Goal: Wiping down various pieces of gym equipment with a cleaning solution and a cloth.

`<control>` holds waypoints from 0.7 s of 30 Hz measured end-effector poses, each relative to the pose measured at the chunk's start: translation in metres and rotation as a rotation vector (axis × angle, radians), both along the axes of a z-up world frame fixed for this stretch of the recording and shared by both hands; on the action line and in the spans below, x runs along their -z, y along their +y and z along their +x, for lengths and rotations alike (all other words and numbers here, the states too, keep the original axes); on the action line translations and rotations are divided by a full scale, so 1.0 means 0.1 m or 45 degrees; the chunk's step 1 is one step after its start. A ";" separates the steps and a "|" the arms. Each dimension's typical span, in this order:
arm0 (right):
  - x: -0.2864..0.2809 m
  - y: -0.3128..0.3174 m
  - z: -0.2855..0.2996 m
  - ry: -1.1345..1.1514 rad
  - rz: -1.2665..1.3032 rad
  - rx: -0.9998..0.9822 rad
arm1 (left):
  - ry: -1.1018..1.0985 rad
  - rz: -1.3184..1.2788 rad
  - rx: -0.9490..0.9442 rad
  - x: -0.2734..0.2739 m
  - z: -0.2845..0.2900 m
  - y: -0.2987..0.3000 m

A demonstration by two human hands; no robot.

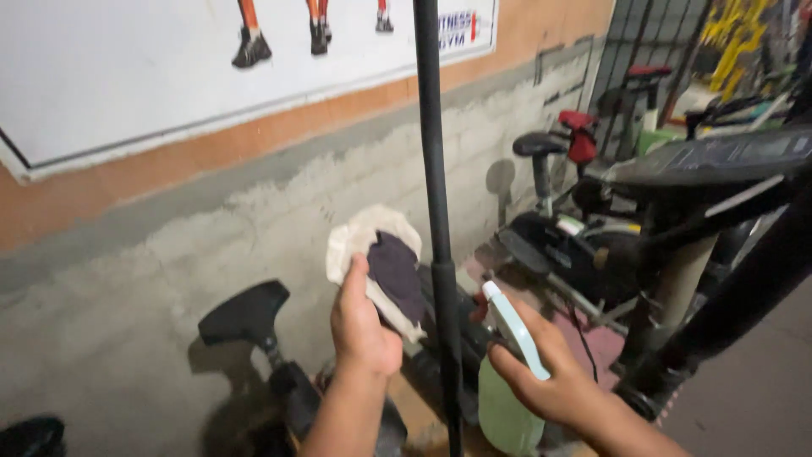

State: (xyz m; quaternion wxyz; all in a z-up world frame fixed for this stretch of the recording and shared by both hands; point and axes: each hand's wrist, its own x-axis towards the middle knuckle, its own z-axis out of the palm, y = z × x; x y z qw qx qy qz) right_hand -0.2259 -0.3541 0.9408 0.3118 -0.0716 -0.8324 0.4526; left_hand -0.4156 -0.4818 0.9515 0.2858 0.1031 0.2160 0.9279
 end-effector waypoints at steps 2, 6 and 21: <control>-0.11 -0.03 -0.07 0.011 -0.016 0.017 | 0.027 -0.018 0.001 -0.03 0.00 0.00; -0.30 -0.13 -0.10 -0.093 -0.016 0.141 | -0.124 -0.201 -0.045 -0.20 0.11 0.03; -0.69 -0.01 -0.01 0.319 0.209 -0.011 | 0.349 -0.377 -0.249 -0.73 0.29 0.63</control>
